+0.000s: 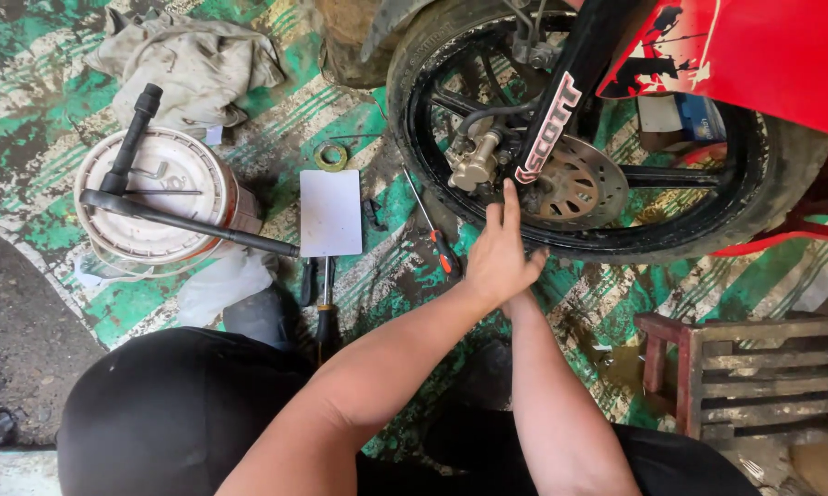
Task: The person uses a wrench to tighten bolts on the front wheel of a red motorcycle. They then wipe the wheel area with a cloth and use a screwdriver to adjust components on the motorcycle's handlebar and dashboard.
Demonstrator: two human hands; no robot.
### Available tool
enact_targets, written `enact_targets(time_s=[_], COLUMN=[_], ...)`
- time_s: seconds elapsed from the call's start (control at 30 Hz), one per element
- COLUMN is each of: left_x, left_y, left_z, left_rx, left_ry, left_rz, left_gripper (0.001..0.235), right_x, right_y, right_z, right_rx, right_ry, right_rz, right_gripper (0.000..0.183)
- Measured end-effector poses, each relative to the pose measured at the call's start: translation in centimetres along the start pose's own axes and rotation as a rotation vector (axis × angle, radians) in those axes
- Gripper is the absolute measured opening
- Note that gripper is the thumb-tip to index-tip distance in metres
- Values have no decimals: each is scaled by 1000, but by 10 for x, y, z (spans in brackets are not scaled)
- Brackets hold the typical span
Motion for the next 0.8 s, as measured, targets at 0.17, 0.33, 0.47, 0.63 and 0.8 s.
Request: enact_targets(time_s=[0.17,0.33,0.47,0.63,0.8], left_x=[4,-16,-21,-5,7], left_y=[-3,-78,-104,-66,-48], left_z=[5,-20,22,81,96], left_rx=[-23,5,725,1399,1426], left_ry=[-72,-64,-368,-796,-962], left_rz=[35,56,331,412,237], left_gripper=[122,107,58,108,120], right_x=[-6,-31,-64,-34,-16], right_y=[2,8,29,3,-11], right_z=[-4,-5,-25,-37,-52], right_rx=[11,5,-12,-151,-258], right_ry=[1,7,-12,-92,-85], right_rz=[-12,-4,27,181,272], right_gripper=[44,46,38,28,32])
Point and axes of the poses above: each hand's wrist, its own x-axis away from the middle knuckle, its own z-axis out of the back of the hand, y = z × x, the point moved 2 cm from there along -x, towards the middle knuckle, and after that the axes turned 7 degrees about z, right-handed, at the moved point
